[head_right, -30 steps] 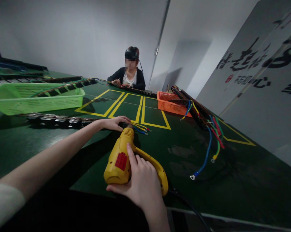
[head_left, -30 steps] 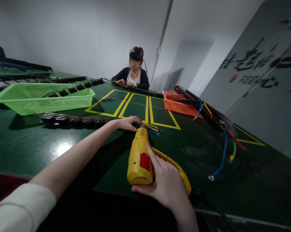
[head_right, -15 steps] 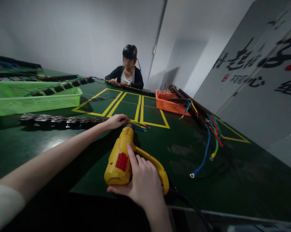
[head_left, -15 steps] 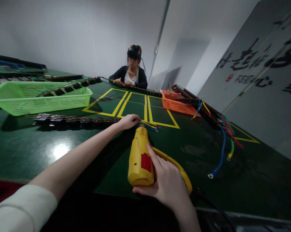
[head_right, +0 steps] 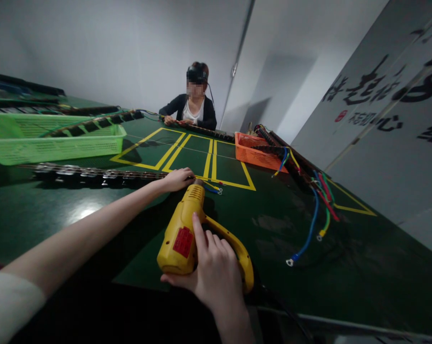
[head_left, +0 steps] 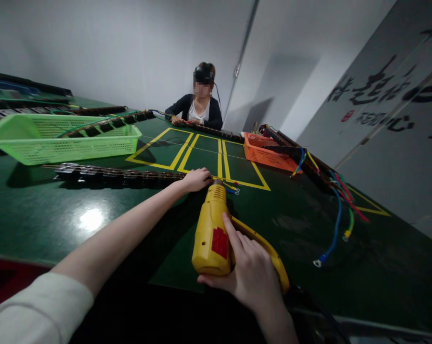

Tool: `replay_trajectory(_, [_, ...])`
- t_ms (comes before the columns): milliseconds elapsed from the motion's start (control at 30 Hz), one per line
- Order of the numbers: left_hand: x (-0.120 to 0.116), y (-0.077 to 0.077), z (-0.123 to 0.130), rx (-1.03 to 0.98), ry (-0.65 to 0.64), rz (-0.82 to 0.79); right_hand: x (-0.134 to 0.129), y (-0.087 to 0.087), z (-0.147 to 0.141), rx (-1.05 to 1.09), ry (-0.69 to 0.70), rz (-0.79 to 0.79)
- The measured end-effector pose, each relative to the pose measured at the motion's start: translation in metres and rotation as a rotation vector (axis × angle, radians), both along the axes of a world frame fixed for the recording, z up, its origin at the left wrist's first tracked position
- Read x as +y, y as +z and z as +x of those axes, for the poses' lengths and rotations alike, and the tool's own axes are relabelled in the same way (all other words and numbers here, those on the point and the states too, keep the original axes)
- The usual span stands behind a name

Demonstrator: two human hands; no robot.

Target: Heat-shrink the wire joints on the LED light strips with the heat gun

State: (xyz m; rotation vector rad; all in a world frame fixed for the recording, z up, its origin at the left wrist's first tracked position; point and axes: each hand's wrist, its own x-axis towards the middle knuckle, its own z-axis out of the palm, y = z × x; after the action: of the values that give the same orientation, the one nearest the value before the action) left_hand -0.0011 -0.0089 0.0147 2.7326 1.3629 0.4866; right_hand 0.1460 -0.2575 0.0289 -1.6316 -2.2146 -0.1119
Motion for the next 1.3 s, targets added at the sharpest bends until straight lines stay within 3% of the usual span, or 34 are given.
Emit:
replay_trajectory(233, [-0.001, -0.003, -0.001, -0.118, -0.029, -0.007, 0.002, 0.001, 0.0, -0.03, 0.001, -0.01])
replay_trajectory(500, [-0.022, -0.01, -0.001, -0.129, -0.013, 0.192, 0.002, 0.0, 0.0, -0.028, -0.019, 0.002])
replay_trajectory(1067, [-0.023, -0.016, -0.003, -0.14, -0.064, 0.24, -0.02, -0.005, 0.035, -0.09, -0.218, 0.083])
replay_trajectory(1300, [-0.026, -0.014, -0.002, -0.152, -0.048, 0.231, -0.017, -0.011, 0.032, -0.176, -0.192, 0.133])
